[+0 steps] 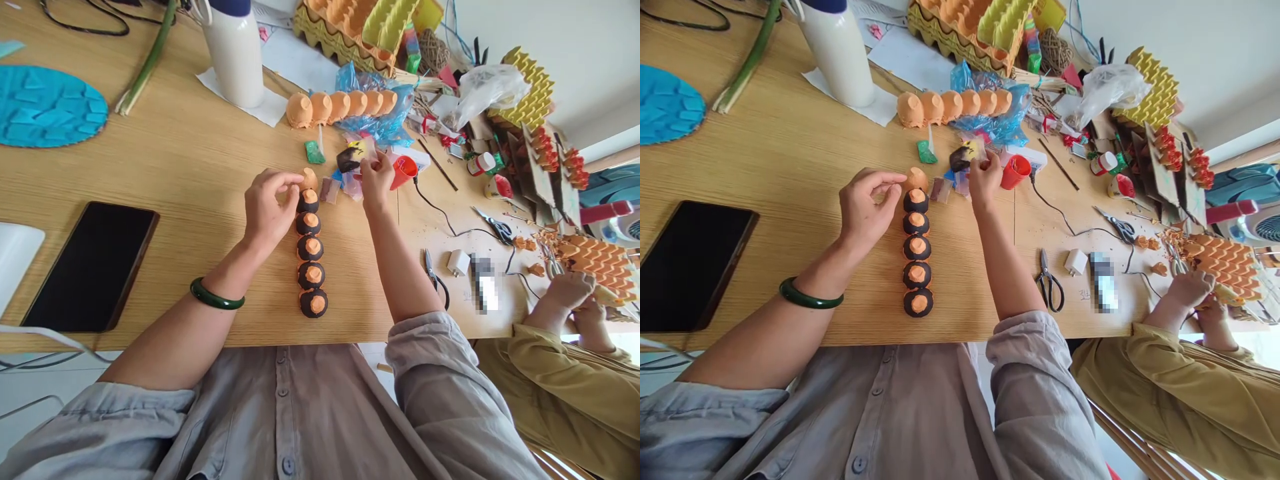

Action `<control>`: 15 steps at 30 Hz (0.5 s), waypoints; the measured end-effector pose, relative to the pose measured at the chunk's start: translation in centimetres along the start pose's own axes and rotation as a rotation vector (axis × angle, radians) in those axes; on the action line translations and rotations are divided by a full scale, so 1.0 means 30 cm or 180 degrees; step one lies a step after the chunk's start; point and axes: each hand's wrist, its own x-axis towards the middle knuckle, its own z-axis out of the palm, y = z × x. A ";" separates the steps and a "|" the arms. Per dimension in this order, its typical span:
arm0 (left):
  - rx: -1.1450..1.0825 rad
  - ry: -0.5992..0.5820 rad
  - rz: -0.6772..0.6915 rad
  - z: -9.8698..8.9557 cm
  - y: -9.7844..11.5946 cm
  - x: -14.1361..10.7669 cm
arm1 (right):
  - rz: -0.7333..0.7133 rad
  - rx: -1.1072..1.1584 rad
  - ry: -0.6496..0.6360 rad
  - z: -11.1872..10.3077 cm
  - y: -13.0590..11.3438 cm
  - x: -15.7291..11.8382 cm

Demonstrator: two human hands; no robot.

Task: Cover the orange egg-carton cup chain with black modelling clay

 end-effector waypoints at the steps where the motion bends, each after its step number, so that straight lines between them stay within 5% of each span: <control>1: -0.0046 0.0008 0.0068 -0.002 0.008 -0.002 | 0.0355 0.0470 0.0043 -0.019 -0.011 -0.021; 6: -0.0226 -0.0006 0.0313 0.001 0.059 -0.016 | 0.0797 0.1690 -0.0240 -0.124 -0.100 -0.184; 10: -0.0493 -0.0167 0.0393 0.012 0.098 -0.032 | 0.1143 0.2683 -0.0889 -0.157 -0.133 -0.320; 15: -0.1037 -0.0871 -0.0311 0.010 0.159 -0.056 | 0.1086 0.2942 -0.1018 -0.142 -0.143 -0.424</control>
